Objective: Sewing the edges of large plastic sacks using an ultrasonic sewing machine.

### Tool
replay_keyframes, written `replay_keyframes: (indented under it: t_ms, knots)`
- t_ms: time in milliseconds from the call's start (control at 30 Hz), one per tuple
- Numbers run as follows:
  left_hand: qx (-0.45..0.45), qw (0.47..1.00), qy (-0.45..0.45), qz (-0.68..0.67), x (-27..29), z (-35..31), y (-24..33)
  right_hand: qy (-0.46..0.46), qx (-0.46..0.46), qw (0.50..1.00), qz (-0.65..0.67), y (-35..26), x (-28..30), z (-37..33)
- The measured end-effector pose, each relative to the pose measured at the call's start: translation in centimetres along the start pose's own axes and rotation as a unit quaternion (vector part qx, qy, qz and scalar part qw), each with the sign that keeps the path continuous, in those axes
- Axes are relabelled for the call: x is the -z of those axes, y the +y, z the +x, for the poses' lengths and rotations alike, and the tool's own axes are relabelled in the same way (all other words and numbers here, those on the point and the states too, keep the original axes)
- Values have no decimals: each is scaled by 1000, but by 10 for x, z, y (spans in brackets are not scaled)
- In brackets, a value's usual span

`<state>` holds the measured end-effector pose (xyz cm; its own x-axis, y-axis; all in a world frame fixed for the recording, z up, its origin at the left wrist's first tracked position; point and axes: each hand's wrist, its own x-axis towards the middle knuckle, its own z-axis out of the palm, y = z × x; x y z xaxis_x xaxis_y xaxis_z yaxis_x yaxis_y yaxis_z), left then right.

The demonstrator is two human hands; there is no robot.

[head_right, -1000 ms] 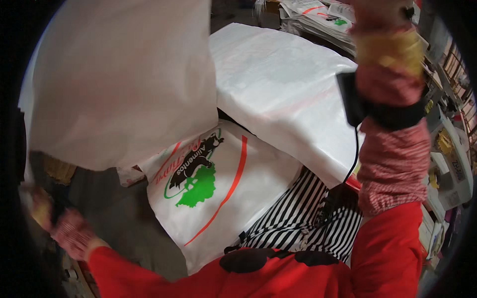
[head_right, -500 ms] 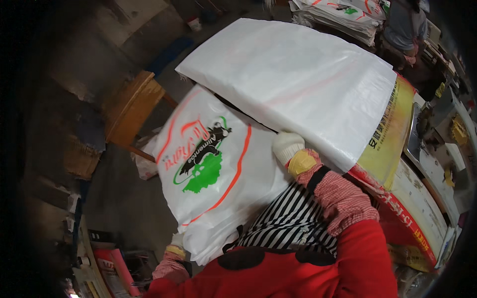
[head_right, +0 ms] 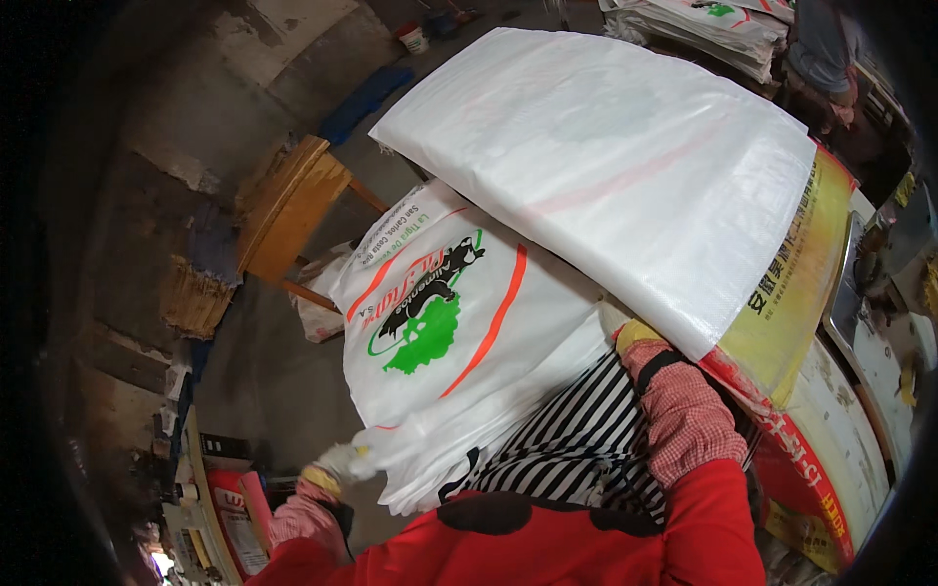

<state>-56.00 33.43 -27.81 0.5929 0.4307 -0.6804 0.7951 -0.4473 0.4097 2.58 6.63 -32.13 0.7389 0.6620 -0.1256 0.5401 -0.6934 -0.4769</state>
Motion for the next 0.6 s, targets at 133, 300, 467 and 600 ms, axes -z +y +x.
replay_keyframes:
  t_ms: [133, 300, 467, 600]
  knots:
    - [-200, 924, 136, 298, 119, 25, 137, 23, -10, 994, -110, -4, 28, -14]
    - [-150, 916, 348, 130, 194, 20, 225, -37, 31, 978, -202, -70, 97, -67]
    - [-248, 788, 462, 323, 211, -19, 272, -157, 212, 962, -64, -109, 199, -103]
    - [-331, 855, 367, 159, 283, 50, 233, -184, 105, 977, -2, -173, 258, -43]
